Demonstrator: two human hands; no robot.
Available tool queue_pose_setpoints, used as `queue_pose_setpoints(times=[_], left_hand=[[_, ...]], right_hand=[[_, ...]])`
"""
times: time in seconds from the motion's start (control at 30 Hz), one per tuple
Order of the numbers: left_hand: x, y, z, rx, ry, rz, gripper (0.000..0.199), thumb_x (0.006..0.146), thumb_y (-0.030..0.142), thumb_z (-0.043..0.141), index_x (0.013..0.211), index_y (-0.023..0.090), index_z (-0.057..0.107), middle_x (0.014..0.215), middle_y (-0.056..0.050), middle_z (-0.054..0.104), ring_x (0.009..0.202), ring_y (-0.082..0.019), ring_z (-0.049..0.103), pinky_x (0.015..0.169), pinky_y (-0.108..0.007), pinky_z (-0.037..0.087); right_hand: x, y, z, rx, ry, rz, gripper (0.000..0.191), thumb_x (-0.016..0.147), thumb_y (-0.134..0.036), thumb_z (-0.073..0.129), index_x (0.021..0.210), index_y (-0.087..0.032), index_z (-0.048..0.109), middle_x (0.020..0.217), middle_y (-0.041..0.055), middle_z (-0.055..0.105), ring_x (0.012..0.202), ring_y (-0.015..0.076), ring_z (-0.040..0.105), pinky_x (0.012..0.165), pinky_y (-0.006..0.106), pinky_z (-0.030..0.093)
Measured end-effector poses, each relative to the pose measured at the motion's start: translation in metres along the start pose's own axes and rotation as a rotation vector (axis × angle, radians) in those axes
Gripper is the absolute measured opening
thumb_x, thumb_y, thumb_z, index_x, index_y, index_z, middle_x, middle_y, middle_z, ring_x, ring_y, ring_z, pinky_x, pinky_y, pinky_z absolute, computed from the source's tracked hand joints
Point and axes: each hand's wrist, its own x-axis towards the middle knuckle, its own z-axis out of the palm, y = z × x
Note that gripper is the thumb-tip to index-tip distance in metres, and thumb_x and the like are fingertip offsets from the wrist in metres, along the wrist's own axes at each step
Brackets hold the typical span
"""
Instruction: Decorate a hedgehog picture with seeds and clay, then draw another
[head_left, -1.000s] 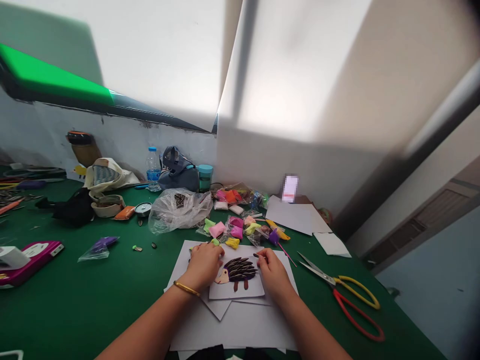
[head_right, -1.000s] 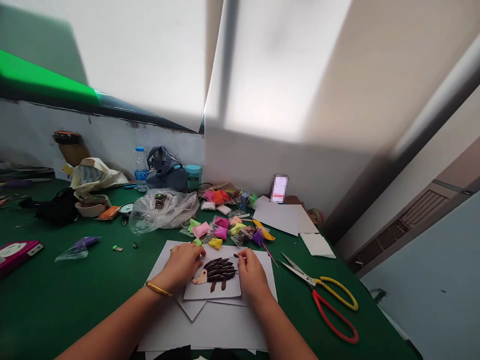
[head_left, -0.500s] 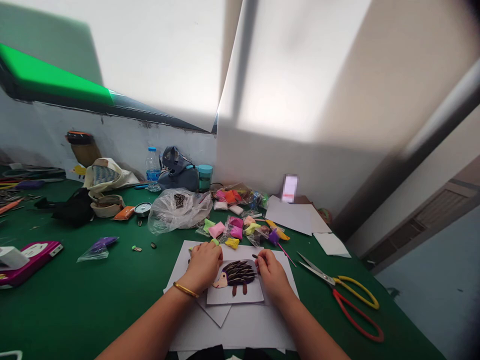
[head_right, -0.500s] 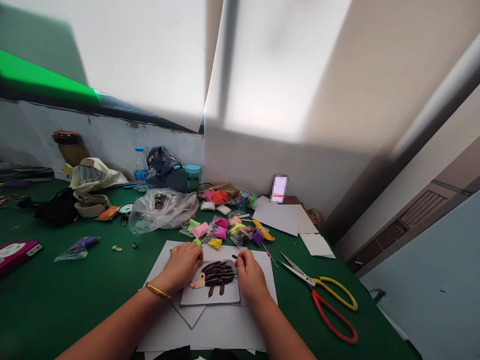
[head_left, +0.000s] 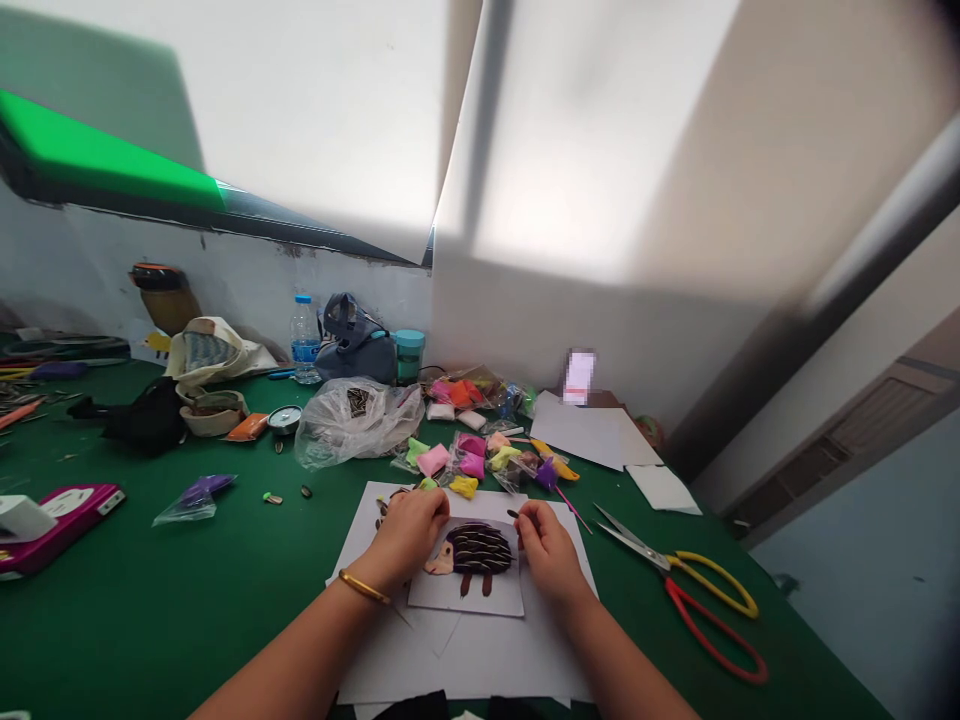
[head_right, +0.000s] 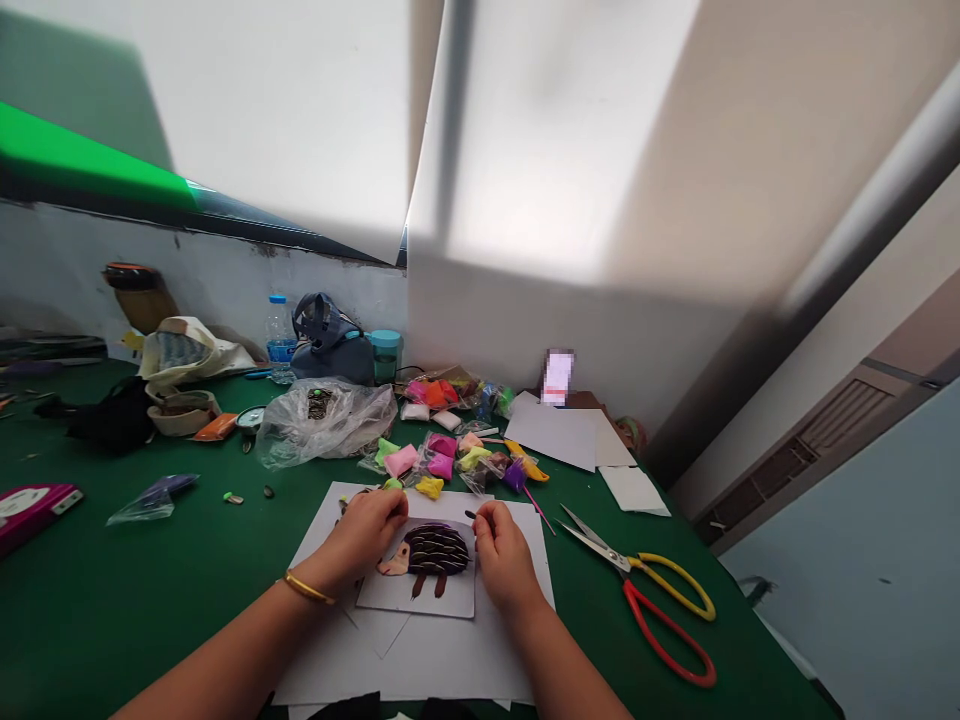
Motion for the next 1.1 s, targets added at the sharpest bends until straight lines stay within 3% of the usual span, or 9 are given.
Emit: queue_pose_setpoints(times=[0.27,0.37,0.5,0.63,0.8,1.1], left_hand=[[-0.001,-0.001,0.004,0.035,0.026,0.008,0.013,0.089,0.017,0.056,0.086,0.023,0.067,0.089,-0.001,0.072,0.091,-0.021,0.063,0.081,-0.034,0.034],[-0.002,-0.001,0.006,0.053,0.050,0.015,0.015,0.089,0.017,0.057,0.093,0.024,0.069,0.096,-0.002,0.072,0.099,-0.022,0.062,0.086,-0.035,0.033],[-0.004,-0.002,0.008,0.074,0.055,0.026,0.018,0.090,0.015,0.057,0.096,0.026,0.070,0.100,-0.001,0.072,0.104,-0.021,0.061,0.088,-0.036,0.032],[-0.004,-0.003,0.010,0.075,0.033,0.031,0.017,0.090,0.016,0.057,0.095,0.025,0.070,0.099,-0.001,0.073,0.103,-0.022,0.061,0.087,-0.037,0.032],[-0.004,-0.003,0.010,0.065,0.037,0.031,0.017,0.090,0.015,0.057,0.095,0.025,0.070,0.098,-0.001,0.073,0.102,-0.022,0.062,0.087,-0.037,0.032],[-0.004,-0.001,0.009,0.049,0.012,0.000,0.021,0.090,0.014,0.054,0.096,0.024,0.071,0.101,-0.003,0.074,0.104,-0.022,0.061,0.088,-0.038,0.032]], right_hand=[[0.004,-0.002,-0.002,-0.087,0.053,-0.081,0.018,0.089,-0.035,0.051,0.081,-0.022,0.060,0.083,0.0031,0.064,0.075,0.0199,0.057,0.065,0.030,0.044],[0.007,-0.006,-0.003,-0.136,0.030,-0.136,0.016,0.087,-0.030,0.050,0.080,-0.022,0.061,0.097,0.0066,0.064,0.092,0.0231,0.059,0.070,0.031,0.047],[0.012,-0.019,-0.003,-0.305,-0.044,-0.205,0.016,0.086,-0.023,0.050,0.079,-0.022,0.065,0.114,0.0091,0.061,0.110,0.0258,0.057,0.083,0.036,0.049],[0.018,-0.035,0.002,-0.545,-0.079,-0.300,0.017,0.082,-0.012,0.053,0.080,-0.021,0.067,0.122,0.0089,0.061,0.116,0.0261,0.054,0.096,0.041,0.042],[0.023,-0.045,0.009,-0.762,-0.133,-0.408,0.018,0.083,-0.009,0.056,0.078,-0.020,0.069,0.127,0.0093,0.062,0.119,0.0278,0.051,0.095,0.041,0.039],[0.025,-0.046,0.013,-0.850,-0.182,-0.470,0.018,0.083,-0.010,0.057,0.079,-0.020,0.072,0.127,0.0091,0.063,0.116,0.0269,0.053,0.090,0.040,0.038]])
